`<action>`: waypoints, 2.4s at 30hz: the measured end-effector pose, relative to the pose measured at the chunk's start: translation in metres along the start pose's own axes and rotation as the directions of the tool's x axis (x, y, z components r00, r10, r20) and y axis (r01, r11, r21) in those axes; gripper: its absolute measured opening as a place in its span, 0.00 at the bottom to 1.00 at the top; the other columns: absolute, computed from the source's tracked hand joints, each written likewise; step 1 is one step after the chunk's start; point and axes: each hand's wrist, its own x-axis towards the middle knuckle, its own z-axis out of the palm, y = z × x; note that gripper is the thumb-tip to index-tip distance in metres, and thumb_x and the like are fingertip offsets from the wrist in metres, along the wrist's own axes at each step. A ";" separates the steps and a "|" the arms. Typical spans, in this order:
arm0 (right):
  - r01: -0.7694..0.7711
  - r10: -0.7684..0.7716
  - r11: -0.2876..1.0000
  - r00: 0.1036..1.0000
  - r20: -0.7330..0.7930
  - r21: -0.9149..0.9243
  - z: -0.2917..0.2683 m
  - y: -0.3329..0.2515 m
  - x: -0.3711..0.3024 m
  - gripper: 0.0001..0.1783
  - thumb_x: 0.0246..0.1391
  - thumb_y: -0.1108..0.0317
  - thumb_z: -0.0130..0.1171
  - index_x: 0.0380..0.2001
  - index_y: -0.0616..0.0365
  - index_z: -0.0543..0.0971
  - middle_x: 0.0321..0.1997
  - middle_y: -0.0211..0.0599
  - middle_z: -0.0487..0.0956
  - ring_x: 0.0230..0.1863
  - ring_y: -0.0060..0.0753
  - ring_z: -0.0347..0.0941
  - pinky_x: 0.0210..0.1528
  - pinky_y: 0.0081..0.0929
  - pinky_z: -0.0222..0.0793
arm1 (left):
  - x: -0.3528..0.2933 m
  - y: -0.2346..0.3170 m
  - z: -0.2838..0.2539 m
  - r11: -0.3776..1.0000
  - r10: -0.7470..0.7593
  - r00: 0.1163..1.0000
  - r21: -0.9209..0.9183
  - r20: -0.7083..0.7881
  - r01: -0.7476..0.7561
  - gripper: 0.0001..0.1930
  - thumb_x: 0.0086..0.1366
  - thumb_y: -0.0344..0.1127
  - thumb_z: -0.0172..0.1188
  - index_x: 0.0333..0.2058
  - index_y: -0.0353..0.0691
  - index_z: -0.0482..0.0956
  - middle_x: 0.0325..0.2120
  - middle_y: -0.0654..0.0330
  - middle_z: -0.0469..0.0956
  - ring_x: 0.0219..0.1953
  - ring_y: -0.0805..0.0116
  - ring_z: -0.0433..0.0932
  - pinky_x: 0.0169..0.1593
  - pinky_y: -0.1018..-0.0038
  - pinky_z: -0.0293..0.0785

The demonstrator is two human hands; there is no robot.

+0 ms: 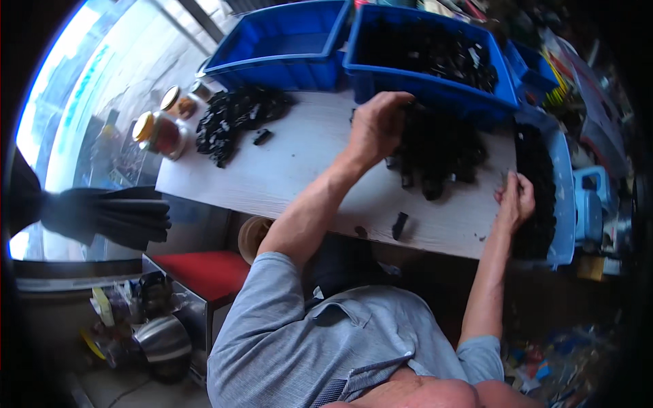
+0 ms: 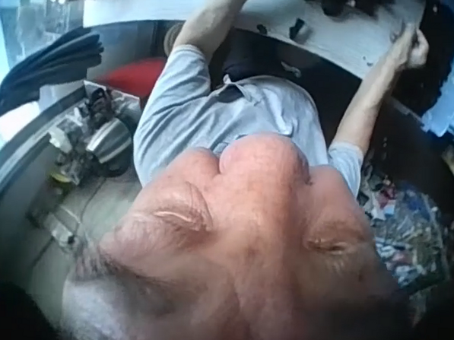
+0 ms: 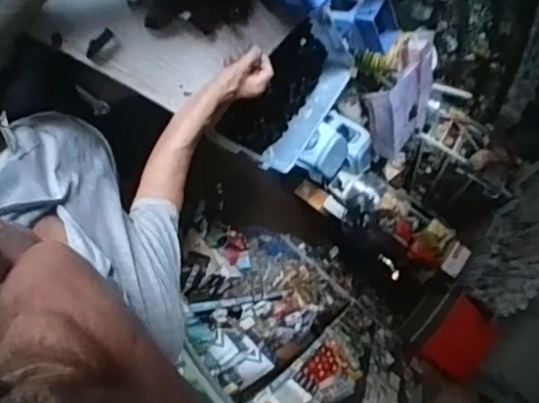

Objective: Assembling small black plastic components on a workbench by taking them from bins and joining them together.

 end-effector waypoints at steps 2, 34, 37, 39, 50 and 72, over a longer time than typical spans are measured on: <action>0.008 -0.008 1.000 1.000 0.004 -0.006 -0.004 0.008 0.004 0.12 0.58 0.63 0.67 0.40 0.57 0.81 0.23 0.26 0.75 0.20 0.16 0.69 0.22 0.15 0.68 | 0.002 0.010 -0.001 0.974 0.167 0.984 0.163 -0.057 -0.156 0.18 0.58 0.15 0.57 0.46 0.39 0.80 0.37 0.57 0.81 0.39 0.69 0.80 0.41 0.75 0.77; 0.047 -0.046 0.999 0.998 0.036 -0.004 0.002 0.006 0.008 0.09 0.58 0.66 0.67 0.38 0.58 0.82 0.24 0.29 0.78 0.23 0.17 0.72 0.25 0.14 0.70 | -0.089 0.038 -0.029 0.773 0.291 0.955 0.574 0.057 -0.270 0.26 0.54 0.34 0.71 0.54 0.50 0.79 0.60 0.48 0.69 0.64 0.41 0.64 0.65 0.51 0.63; 0.046 -0.045 0.999 0.998 0.040 -0.007 0.005 0.004 0.008 0.09 0.58 0.66 0.67 0.38 0.58 0.82 0.24 0.29 0.78 0.23 0.17 0.72 0.24 0.15 0.70 | -0.094 0.007 -0.095 0.648 0.263 0.946 0.761 -0.188 -0.029 0.21 0.53 0.29 0.70 0.48 0.46 0.80 0.51 0.52 0.76 0.54 0.47 0.72 0.59 0.56 0.68; 0.062 -0.062 0.998 0.998 0.033 0.000 0.004 0.006 0.009 0.09 0.58 0.66 0.67 0.38 0.59 0.82 0.24 0.28 0.77 0.23 0.17 0.72 0.24 0.15 0.70 | -0.091 -0.014 -0.137 0.498 0.251 0.938 0.863 -0.239 0.086 0.19 0.55 0.29 0.67 0.48 0.44 0.80 0.49 0.53 0.77 0.52 0.49 0.73 0.56 0.57 0.69; 0.016 -0.018 0.999 0.999 0.044 0.049 0.007 -0.001 0.006 0.10 0.56 0.66 0.68 0.36 0.58 0.81 0.26 0.27 0.78 0.22 0.16 0.71 0.23 0.16 0.71 | -0.095 -0.052 -0.188 0.431 -0.073 0.964 0.864 -0.255 0.261 0.13 0.66 0.39 0.58 0.45 0.42 0.83 0.41 0.53 0.83 0.45 0.50 0.80 0.50 0.60 0.75; -0.057 0.021 0.983 0.980 0.200 0.173 -0.004 -0.047 -0.044 0.07 0.57 0.67 0.66 0.36 0.57 0.82 0.15 0.23 0.70 0.18 0.21 0.75 0.26 0.23 0.77 | -0.123 0.050 -0.042 0.703 0.325 0.917 0.589 0.232 -0.399 0.25 0.50 0.22 0.60 0.49 0.51 0.82 0.57 0.53 0.72 0.55 0.50 0.71 0.53 0.61 0.73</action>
